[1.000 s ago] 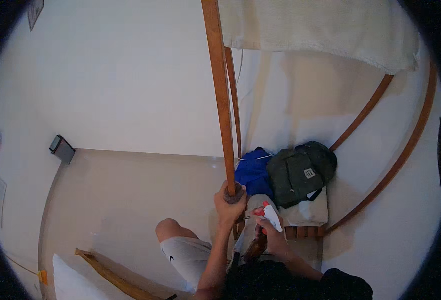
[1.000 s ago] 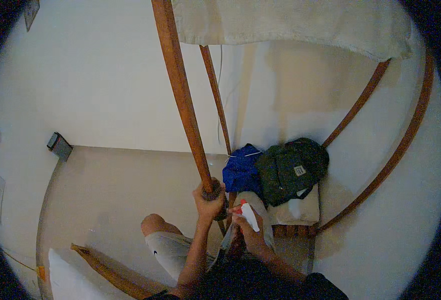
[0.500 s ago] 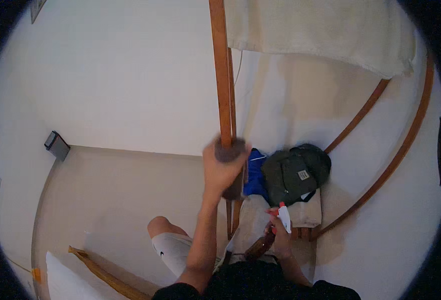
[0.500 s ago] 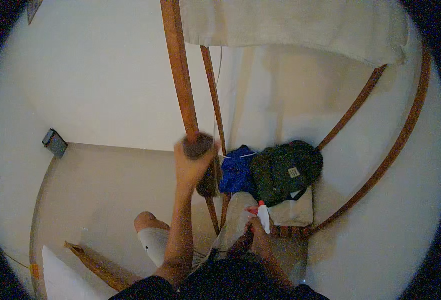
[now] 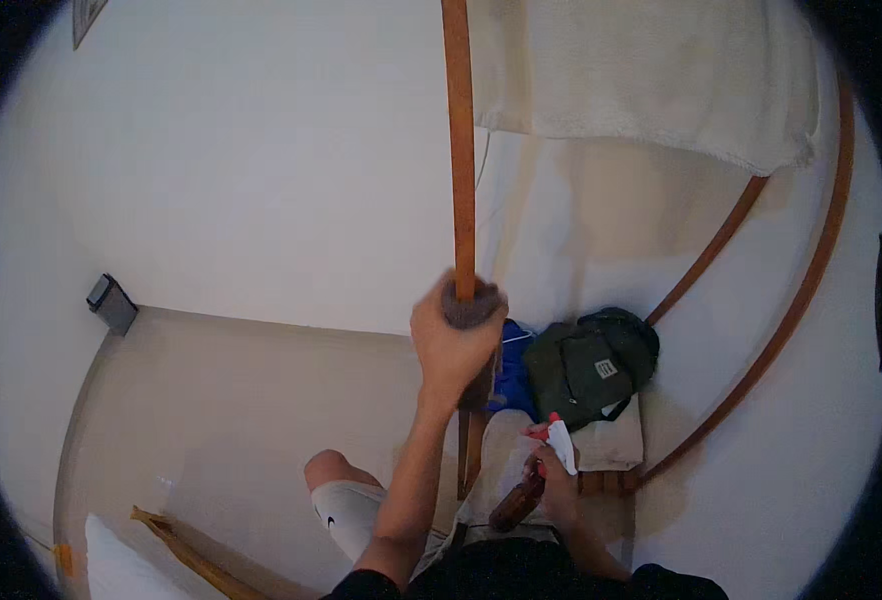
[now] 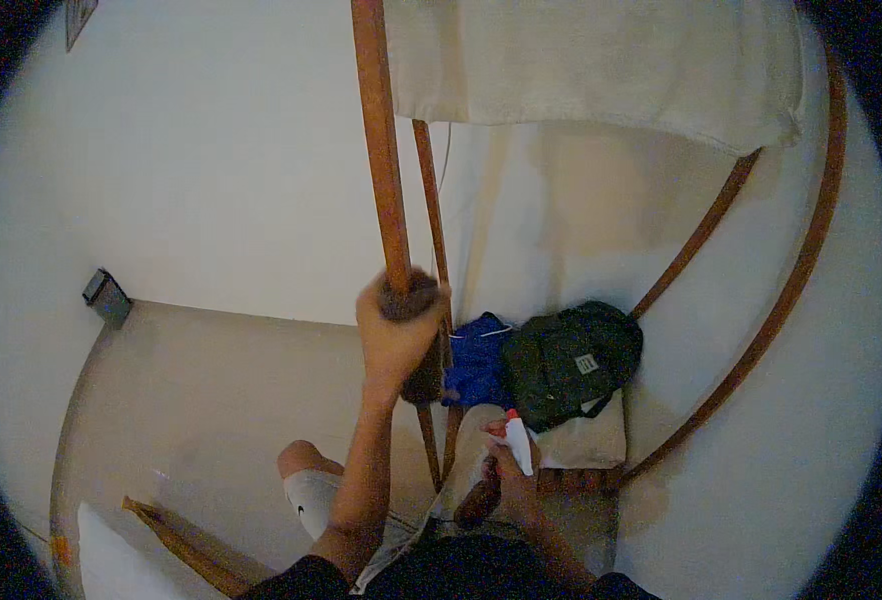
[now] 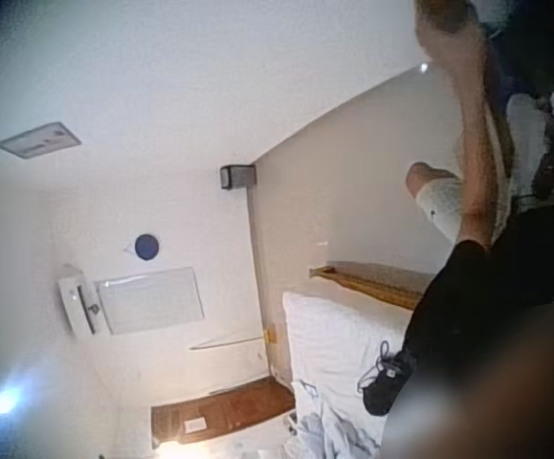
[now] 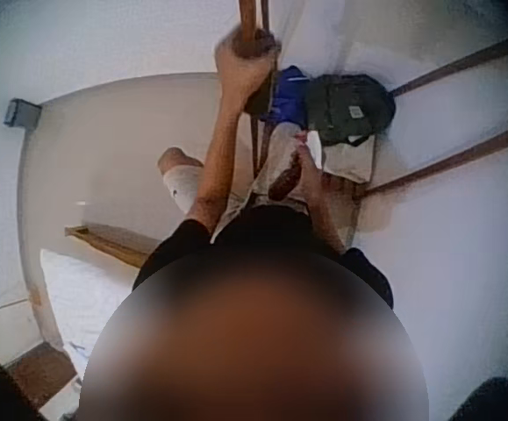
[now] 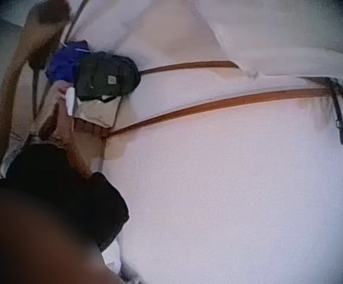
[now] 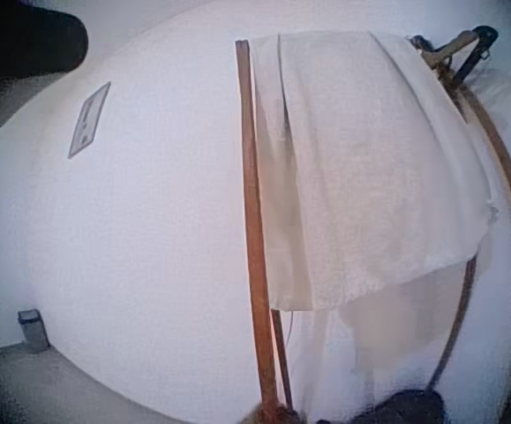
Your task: Spraying and wiping a wooden towel rack with a cleaning cloth.
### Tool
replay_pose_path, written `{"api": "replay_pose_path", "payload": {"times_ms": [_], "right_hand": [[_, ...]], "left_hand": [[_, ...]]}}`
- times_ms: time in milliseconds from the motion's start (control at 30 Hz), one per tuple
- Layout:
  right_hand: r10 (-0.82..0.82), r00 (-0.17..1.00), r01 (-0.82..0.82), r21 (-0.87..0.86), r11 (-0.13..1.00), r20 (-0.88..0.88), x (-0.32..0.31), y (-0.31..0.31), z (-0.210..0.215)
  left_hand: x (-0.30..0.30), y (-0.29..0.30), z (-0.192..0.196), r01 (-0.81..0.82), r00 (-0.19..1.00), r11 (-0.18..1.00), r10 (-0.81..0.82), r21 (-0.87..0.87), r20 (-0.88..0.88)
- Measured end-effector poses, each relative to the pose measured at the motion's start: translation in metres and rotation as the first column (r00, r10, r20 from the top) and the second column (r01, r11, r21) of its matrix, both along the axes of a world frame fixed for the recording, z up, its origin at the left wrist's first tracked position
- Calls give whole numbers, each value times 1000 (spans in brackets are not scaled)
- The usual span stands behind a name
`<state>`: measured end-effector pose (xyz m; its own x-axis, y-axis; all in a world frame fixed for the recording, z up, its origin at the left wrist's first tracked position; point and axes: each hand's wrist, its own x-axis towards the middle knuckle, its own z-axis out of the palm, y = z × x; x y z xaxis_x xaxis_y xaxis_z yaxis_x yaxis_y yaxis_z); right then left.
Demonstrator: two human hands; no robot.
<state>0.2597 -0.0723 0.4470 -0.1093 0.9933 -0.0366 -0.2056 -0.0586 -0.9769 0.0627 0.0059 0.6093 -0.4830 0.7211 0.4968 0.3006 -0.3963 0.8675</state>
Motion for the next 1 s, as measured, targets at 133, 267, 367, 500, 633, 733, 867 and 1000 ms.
{"api": "replay_pose_path", "payload": {"times_ms": [133, 267, 367, 500, 633, 733, 867, 1000], "right_hand": [[74, 992, -74, 8, 997, -98, -2, -2, 5], [36, 990, -65, -210, 975, -139, 12, -11, -21], [53, 989, -88, -256, 963, -141, 11, -14, -28], [119, 980, -147, -180, 973, -157, 19, -5, -29], [125, 983, -142, -126, 982, -137, 23, 8, -36], [114, 990, -117, -32, 993, -78, 23, 5, -28], [146, 978, -162, -108, 981, -148, 23, -2, -26], [227, 965, -248, -170, 954, -133, 37, -4, -35]], "left_hand": [[3, 13, 24, -69, 997, 996, 71, 50, -29], [23, 9, -35, -173, 983, 984, 171, -29, -60], [33, -15, -124, -180, 984, 979, 180, -98, -7], [46, -26, -203, -99, 985, 968, 128, -231, 112], [43, -3, -154, -174, 980, 971, 154, -165, -122], [42, 10, -60, -130, 987, 989, 123, -64, -103], [37, 18, -27, -74, 994, 997, 75, 23, -76], [47, 7, -109, -83, 996, 994, 79, -75, -48]]}}
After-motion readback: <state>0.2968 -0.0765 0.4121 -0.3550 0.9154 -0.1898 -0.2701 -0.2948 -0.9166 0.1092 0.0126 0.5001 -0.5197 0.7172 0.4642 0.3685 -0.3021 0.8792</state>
